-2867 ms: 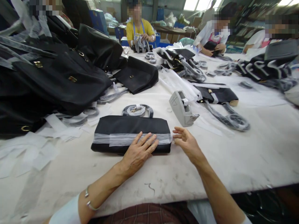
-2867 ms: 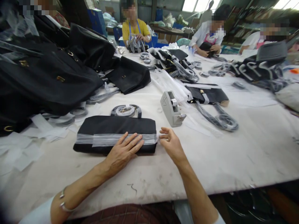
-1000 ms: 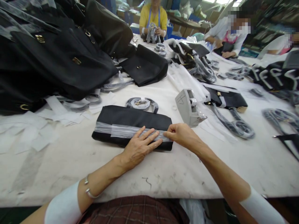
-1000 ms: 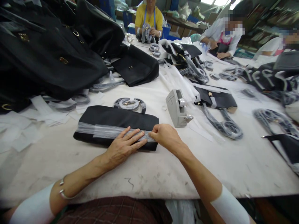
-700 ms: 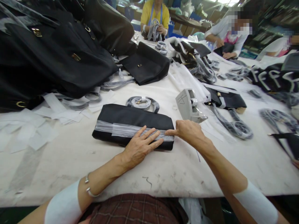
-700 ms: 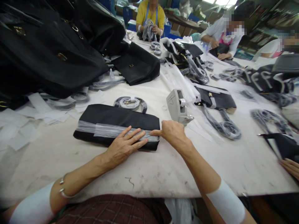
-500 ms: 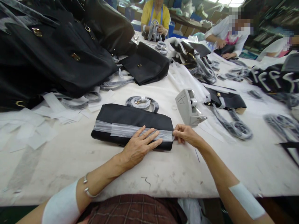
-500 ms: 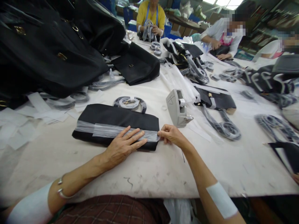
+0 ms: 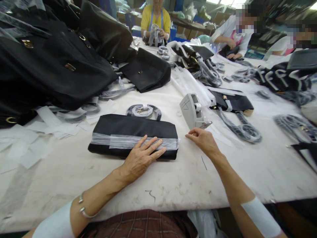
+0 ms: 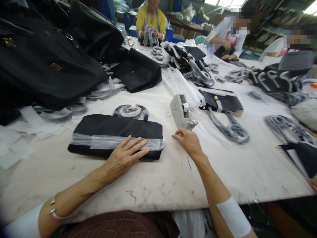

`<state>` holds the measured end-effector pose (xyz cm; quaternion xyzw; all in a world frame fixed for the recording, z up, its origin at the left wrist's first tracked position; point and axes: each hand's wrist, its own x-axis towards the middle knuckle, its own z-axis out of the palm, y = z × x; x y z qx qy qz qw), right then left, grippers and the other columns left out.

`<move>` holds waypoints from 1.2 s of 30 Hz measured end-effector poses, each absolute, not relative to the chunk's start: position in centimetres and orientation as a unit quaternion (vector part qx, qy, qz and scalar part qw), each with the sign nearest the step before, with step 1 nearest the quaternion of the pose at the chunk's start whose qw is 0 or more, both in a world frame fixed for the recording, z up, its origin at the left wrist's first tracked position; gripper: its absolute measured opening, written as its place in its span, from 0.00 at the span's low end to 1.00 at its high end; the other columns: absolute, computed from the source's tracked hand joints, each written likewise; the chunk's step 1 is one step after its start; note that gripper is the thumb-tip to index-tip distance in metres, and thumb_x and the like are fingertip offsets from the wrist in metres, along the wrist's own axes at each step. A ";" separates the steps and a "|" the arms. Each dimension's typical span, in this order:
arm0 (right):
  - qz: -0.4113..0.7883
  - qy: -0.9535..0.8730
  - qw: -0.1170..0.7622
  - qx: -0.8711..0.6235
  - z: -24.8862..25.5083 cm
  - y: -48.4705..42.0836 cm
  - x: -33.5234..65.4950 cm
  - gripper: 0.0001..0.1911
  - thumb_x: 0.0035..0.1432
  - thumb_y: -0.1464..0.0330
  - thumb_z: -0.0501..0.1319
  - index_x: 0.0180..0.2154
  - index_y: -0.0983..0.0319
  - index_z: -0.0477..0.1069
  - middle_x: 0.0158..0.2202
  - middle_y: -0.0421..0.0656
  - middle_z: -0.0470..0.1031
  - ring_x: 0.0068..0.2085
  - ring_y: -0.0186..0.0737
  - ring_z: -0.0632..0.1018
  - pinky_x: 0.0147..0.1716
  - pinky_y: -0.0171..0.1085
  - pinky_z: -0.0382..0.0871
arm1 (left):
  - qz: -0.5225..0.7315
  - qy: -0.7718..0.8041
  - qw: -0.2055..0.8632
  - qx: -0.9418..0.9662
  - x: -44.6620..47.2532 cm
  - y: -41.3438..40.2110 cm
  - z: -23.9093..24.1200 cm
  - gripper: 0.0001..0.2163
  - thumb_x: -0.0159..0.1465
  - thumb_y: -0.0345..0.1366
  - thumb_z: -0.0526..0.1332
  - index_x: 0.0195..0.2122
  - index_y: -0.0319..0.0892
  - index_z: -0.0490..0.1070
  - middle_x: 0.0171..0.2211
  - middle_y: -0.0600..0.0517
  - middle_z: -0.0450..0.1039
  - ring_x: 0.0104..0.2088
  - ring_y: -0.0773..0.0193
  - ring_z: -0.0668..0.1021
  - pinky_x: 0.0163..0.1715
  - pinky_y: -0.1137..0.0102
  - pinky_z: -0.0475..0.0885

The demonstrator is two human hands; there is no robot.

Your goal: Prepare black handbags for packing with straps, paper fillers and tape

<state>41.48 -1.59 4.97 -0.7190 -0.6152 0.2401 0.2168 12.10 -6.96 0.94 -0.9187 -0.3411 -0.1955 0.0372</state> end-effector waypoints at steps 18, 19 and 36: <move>0.385 -0.447 0.430 -0.684 8.3 4.9 47.5 0.15 0.38 0.60 0.70 0.25 0.64 0.74 0.24 0.40 0.74 0.26 0.32 0.71 0.29 0.33 0.64 | -0.215 -0.341 0.046 -0.914 12.1 -6.9 0.8 0.17 0.68 0.38 0.56 0.58 0.51 0.64 0.61 0.53 0.63 0.61 0.59 0.65 0.66 0.56 0.50; 0.382 -0.427 0.456 -0.680 9.0 4.4 47.4 0.14 0.38 0.61 0.71 0.25 0.63 0.73 0.23 0.39 0.73 0.25 0.31 0.71 0.28 0.33 0.64 | -0.215 -0.341 0.044 -0.914 12.1 -6.9 0.8 0.17 0.68 0.38 0.56 0.58 0.51 0.64 0.61 0.53 0.63 0.61 0.59 0.65 0.66 0.56 0.49; 0.448 -0.461 0.344 -0.684 5.7 -4.3 46.2 0.18 0.41 0.56 0.70 0.26 0.64 0.73 0.23 0.40 0.71 0.24 0.32 0.68 0.26 0.34 0.63 | -0.204 -0.338 0.034 -0.918 12.1 -7.1 0.5 0.19 0.68 0.36 0.55 0.60 0.51 0.62 0.62 0.52 0.61 0.63 0.58 0.63 0.65 0.54 0.51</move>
